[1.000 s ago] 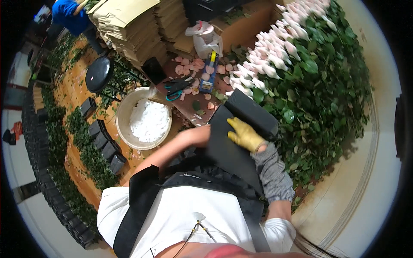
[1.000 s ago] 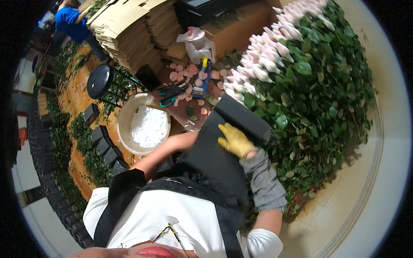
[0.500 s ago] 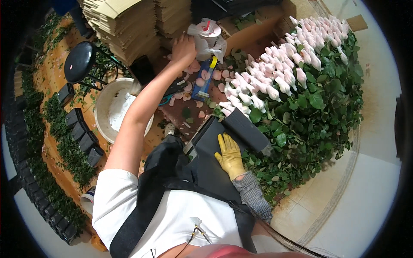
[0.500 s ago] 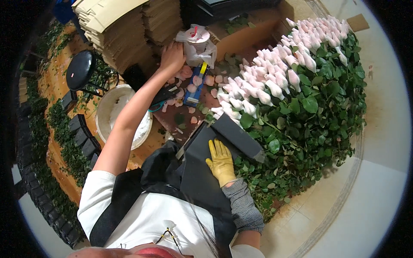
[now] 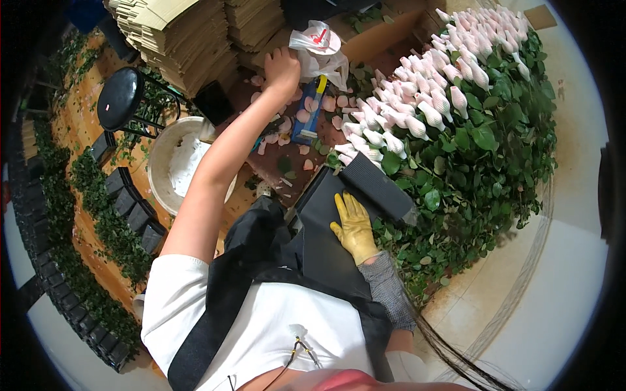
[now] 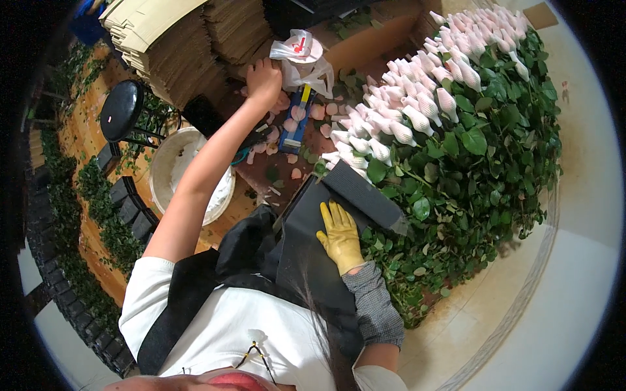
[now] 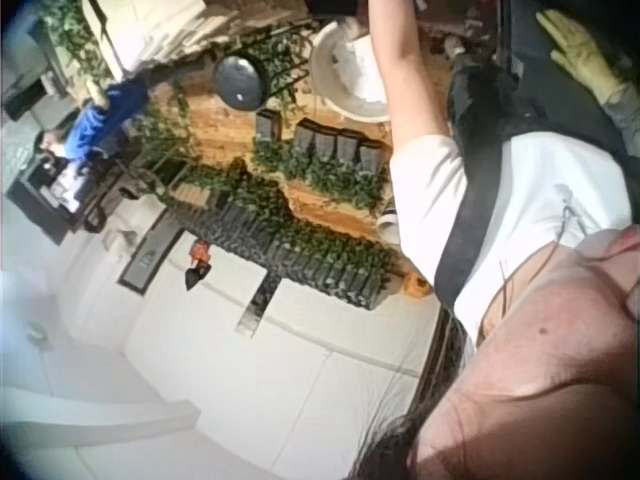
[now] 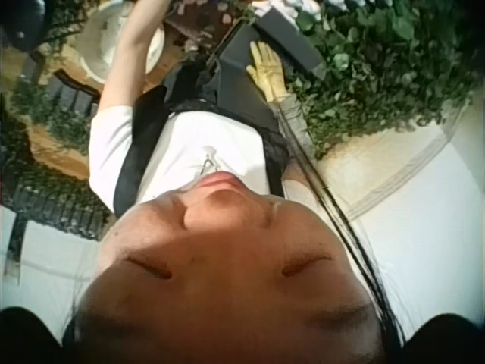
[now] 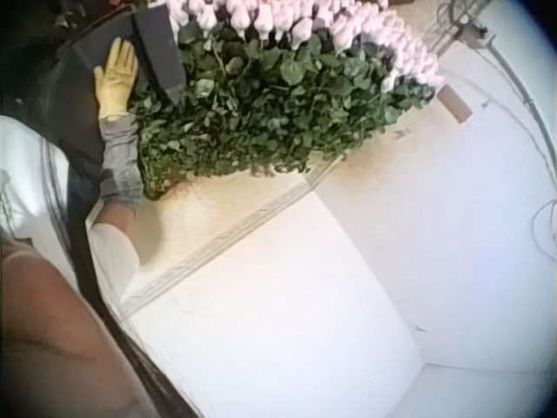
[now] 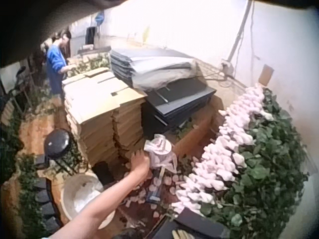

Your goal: The person organizes pink roses by placing them into a black box, using their hands to pick individual stems from a large pile and tucking them into the container.

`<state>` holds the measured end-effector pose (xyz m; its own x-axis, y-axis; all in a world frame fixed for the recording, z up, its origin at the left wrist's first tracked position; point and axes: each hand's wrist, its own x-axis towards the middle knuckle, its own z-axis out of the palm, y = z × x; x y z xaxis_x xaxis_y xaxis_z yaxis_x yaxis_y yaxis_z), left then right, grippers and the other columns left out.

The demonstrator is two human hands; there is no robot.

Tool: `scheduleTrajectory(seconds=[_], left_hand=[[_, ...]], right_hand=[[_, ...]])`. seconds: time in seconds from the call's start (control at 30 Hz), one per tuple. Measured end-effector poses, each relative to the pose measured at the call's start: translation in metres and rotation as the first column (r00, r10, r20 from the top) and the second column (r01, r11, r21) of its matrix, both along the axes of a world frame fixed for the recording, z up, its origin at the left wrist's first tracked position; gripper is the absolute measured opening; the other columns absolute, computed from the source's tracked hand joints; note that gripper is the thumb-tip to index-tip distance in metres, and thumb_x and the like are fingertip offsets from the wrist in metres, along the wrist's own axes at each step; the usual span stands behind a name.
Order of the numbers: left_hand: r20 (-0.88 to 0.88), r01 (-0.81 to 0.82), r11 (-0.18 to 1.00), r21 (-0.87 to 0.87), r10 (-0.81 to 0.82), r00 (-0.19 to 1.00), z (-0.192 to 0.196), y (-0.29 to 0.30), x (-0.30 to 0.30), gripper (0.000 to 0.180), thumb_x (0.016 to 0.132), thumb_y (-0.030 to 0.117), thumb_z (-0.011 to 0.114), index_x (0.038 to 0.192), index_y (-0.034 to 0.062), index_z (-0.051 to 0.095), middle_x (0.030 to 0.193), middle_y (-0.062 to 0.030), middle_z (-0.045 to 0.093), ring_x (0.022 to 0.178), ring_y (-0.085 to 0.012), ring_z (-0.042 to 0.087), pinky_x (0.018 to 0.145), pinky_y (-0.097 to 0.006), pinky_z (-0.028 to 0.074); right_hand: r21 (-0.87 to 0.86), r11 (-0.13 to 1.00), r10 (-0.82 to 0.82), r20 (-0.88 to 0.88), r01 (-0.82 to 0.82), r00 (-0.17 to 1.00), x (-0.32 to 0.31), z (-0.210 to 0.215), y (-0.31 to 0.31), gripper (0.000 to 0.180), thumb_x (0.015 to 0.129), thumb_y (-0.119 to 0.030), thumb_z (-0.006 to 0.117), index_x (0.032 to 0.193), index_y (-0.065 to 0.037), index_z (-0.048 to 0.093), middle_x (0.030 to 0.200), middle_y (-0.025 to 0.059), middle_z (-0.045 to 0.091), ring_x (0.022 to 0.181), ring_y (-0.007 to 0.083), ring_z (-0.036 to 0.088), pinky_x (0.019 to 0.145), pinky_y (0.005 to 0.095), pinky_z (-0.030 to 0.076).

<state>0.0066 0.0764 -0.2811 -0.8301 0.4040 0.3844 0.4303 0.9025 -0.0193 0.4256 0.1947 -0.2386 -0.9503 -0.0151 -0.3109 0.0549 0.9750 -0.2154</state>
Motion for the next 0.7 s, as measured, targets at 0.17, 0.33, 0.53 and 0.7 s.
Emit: scheduleTrajectory(seconds=[0.17,0.33,0.53,0.7], left_hand=[[-0.059,-0.115,0.989,0.092,0.121,0.991,0.048,-0.048,0.022,0.019,0.083,0.013,0.065,0.098,0.0086,0.076,0.098,-0.0087,0.065,0.100,-0.0297,0.063,0.083,-0.044,0.051],[0.174,-0.046,0.877,0.478,-0.043,0.984,0.083,-0.158,0.104,0.015,0.094,0.017,0.065,0.094,0.0036,0.072,0.080,-0.0069,0.067,0.070,-0.0261,0.064,0.066,-0.042,0.054],[0.608,-0.510,0.729,0.457,-0.675,-0.419,0.057,-0.156,0.193,0.026,0.100,0.025,0.063,0.093,0.0006,0.065,0.069,0.0009,0.056,0.058,-0.0066,0.048,0.055,-0.023,0.039],[0.690,-0.380,0.790,0.481,-0.609,-0.392,-0.004,-0.058,0.242,0.032,0.101,0.030,0.066,0.096,-0.0013,0.066,0.075,-0.0044,0.066,0.067,-0.0120,0.060,0.059,-0.028,0.047]], right_hand=[[0.008,1.000,-0.009,-0.021,0.009,1.000,0.000,0.001,-0.002,0.078,0.091,-0.029,0.071,0.157,-0.005,0.038,0.156,0.0196,0.044,0.145,0.0338,0.041,0.121,0.0440,0.031],[-0.004,1.000,0.008,-0.110,-0.009,0.994,0.002,0.003,-0.001,0.081,0.087,-0.028,0.075,0.156,-0.006,0.040,0.154,0.0183,0.047,0.142,0.0333,0.044,0.119,0.0438,0.035],[0.010,1.000,0.011,-0.173,-0.010,0.985,0.008,-0.008,0.002,0.078,0.087,-0.029,0.074,0.155,-0.006,0.041,0.153,0.0182,0.049,0.141,0.0331,0.046,0.118,0.0435,0.035],[0.087,0.996,0.012,-0.107,-0.002,0.994,0.011,-0.012,0.005,0.052,0.085,-0.031,0.072,0.129,-0.004,0.065,0.133,0.0163,0.062,0.127,0.0321,0.055,0.111,0.0446,0.040]])
